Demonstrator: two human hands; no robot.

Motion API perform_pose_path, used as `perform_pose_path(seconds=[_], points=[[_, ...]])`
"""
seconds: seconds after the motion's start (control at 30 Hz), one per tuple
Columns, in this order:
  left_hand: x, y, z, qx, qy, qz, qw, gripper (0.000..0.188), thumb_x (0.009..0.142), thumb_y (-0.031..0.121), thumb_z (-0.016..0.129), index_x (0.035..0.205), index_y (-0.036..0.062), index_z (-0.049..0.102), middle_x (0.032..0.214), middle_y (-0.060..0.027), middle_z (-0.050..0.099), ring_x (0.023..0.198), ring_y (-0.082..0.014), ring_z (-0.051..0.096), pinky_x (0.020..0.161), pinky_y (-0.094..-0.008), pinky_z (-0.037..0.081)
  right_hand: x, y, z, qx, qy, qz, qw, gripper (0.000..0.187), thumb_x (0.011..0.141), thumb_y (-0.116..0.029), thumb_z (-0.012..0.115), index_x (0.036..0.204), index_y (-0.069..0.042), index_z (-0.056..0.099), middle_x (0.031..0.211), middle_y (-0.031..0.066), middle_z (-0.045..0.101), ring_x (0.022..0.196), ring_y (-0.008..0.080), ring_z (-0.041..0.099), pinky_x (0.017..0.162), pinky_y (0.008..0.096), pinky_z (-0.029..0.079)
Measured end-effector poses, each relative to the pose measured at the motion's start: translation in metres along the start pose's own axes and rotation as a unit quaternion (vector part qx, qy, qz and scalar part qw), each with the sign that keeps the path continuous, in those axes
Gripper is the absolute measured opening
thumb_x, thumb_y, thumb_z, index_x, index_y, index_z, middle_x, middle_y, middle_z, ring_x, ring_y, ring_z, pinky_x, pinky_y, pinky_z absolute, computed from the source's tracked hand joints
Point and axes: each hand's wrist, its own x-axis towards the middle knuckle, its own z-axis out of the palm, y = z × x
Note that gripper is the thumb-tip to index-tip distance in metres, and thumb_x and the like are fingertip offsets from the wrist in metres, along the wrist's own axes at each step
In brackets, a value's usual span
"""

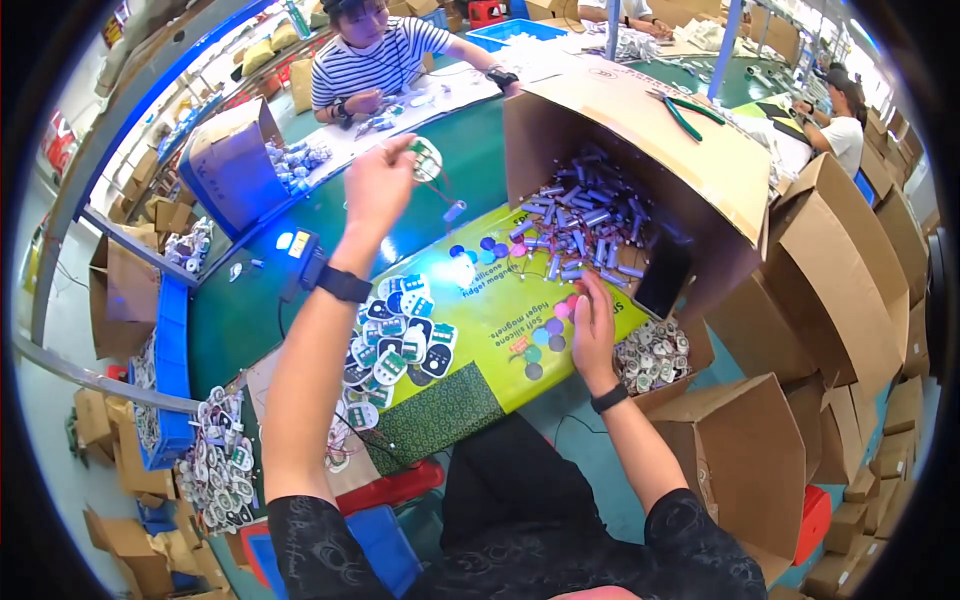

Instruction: The person picks up a battery and a circuit board, connects them by hand, and then inserts the assembly into a white plastic housing.

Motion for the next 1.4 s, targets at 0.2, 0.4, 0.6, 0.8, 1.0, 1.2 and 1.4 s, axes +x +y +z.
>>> perform_pose_path(seconds=[0.2, 0.4, 0.6, 0.8, 1.0, 1.2, 1.4], points=[[0.047, -0.075, -0.037, -0.032, 0.077, -0.048, 0.995, 0.034, 0.093, 0.013, 0.064, 0.127, 0.0049, 0.068, 0.101, -0.0152, 0.076, 0.076, -0.018, 0.075, 0.069, -0.029, 0.059, 0.002, -0.004, 0.001, -0.063, -0.038, -0.054, 0.996, 0.03, 0.102, -0.014, 0.051, 0.124, 0.004, 0.061, 0.129, 0.0198, 0.062, 0.122, 0.0345, 0.058, 0.105, 0.0396, 0.044], [0.044, -0.179, -0.08, -0.1, 0.172, -0.174, 0.964, 0.034, 0.092, 0.005, 0.065, 0.126, -0.0015, 0.066, 0.113, -0.0151, 0.071, 0.09, -0.0212, 0.073, 0.071, -0.0326, 0.065, 0.003, -0.014, 0.005, -0.07, -0.046, -0.058, 0.995, 0.024, 0.101, -0.011, 0.052, 0.117, 0.003, 0.064, 0.124, 0.018, 0.065, 0.118, 0.0349, 0.06, 0.103, 0.0403, 0.046], [0.009, -0.274, -0.092, -0.079, 0.195, -0.284, 0.936, 0.041, 0.095, 0.005, 0.062, 0.135, -0.0037, 0.057, 0.118, -0.0135, 0.066, 0.1, -0.0226, 0.07, 0.073, -0.0356, 0.065, 0.002, -0.004, 0.0, -0.103, -0.04, -0.073, 0.991, 0.02, 0.099, -0.008, 0.054, 0.112, 0.002, 0.066, 0.119, 0.0168, 0.066, 0.115, 0.0341, 0.062, 0.1, 0.0403, 0.048], [-0.009, -0.359, -0.155, 0.213, 0.055, -0.25, 0.943, 0.046, 0.087, 0.034, 0.069, 0.109, -0.0068, 0.069, 0.112, -0.024, 0.072, 0.101, -0.0369, 0.068, 0.086, -0.0459, 0.05, 0.003, -0.016, 0.015, -0.092, -0.025, -0.074, 0.993, 0.018, 0.097, -0.007, 0.057, 0.11, 0.002, 0.066, 0.115, 0.0159, 0.067, 0.108, 0.0319, 0.064, 0.095, 0.0382, 0.05], [-0.004, -0.205, -0.053, 0.097, -0.041, -0.116, 0.988, 0.048, 0.093, 0.025, 0.067, 0.129, -0.0075, 0.061, 0.122, -0.0203, 0.068, 0.112, -0.0262, 0.066, 0.097, -0.0349, 0.05, -0.001, -0.003, -0.003, -0.13, -0.023, -0.071, 0.989, 0.021, 0.09, -0.002, 0.057, 0.109, 0.001, 0.066, 0.115, 0.016, 0.067, 0.109, 0.0336, 0.063, 0.096, 0.0399, 0.05], [-0.071, -0.069, 0.062, 0.023, -0.174, 0.081, 0.981, 0.025, 0.093, 0.017, 0.067, 0.114, 0.0038, 0.071, 0.099, -0.0182, 0.073, 0.083, -0.0261, 0.072, 0.076, -0.036, 0.056, -0.005, -0.015, 0.008, -0.072, -0.008, -0.06, 0.996, 0.028, 0.083, 0.004, 0.054, 0.108, 0.0, 0.065, 0.114, 0.0159, 0.066, 0.109, 0.0342, 0.063, 0.096, 0.0401, 0.051], [-0.146, -0.021, 0.159, 0.016, -0.188, 0.16, 0.969, 0.027, 0.087, 0.013, 0.073, 0.111, 0.0023, 0.071, 0.103, -0.0185, 0.069, 0.081, -0.0324, 0.068, 0.075, -0.0405, 0.055, -0.008, 0.008, 0.009, 0.002, 0.024, -0.052, 0.998, 0.026, 0.079, 0.012, 0.049, 0.101, 0.0, 0.055, 0.103, 0.0157, 0.06, 0.094, 0.0337, 0.06, 0.084, 0.0393, 0.051]])
